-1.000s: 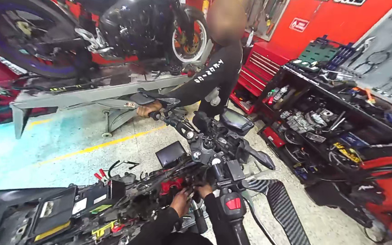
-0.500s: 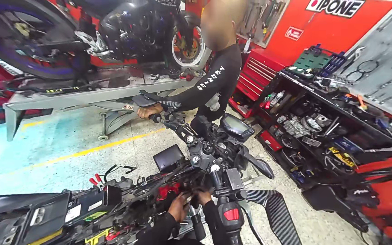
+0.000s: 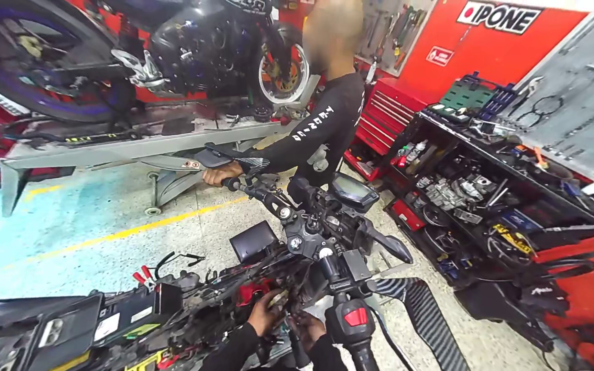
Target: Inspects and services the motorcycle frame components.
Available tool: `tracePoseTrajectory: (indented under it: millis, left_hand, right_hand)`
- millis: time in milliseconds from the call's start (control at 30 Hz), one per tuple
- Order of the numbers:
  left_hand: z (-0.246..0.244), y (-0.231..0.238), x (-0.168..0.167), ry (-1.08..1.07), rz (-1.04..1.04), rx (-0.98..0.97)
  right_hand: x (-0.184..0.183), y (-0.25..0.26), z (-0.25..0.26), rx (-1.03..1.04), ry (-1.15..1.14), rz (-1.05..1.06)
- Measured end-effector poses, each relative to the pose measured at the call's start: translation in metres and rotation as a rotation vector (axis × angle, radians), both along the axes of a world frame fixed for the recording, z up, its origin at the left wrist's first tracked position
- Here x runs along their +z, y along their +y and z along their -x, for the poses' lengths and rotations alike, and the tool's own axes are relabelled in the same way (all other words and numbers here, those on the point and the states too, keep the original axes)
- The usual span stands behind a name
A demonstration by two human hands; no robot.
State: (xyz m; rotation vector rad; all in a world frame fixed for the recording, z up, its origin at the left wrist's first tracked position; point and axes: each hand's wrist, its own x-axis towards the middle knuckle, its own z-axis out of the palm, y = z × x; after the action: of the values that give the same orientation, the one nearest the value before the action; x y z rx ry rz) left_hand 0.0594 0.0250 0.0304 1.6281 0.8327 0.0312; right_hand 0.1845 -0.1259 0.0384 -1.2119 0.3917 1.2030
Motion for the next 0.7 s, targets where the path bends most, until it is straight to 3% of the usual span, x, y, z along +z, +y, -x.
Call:
tracePoseTrajectory:
  millis: [133,300,467,533,700]
  left_hand:
    - [-0.004,0.003,0.001,-0.016,-0.015,-0.039]
    - [-0.004,0.005,-0.002,-0.010,-0.009,-0.023]
    - [-0.004,0.012,0.003,-0.053,0.139,0.064]
    - [0.001,0.008,0.003,-0.066,0.192,0.097]
    - [-0.001,0.010,-0.004,-0.013,0.348,0.162]
  right_hand:
    - [0.019,0.008,0.013,-0.087,0.045,0.181]
    - [0.019,0.006,0.011,-0.041,-0.042,0.107]
    - [0.036,0.017,-0.010,0.099,-0.174,0.007]
    - [0.026,0.016,-0.016,0.161,-0.234,-0.072]
    - [0.011,0.032,-0.014,0.172,-0.240,0.058]
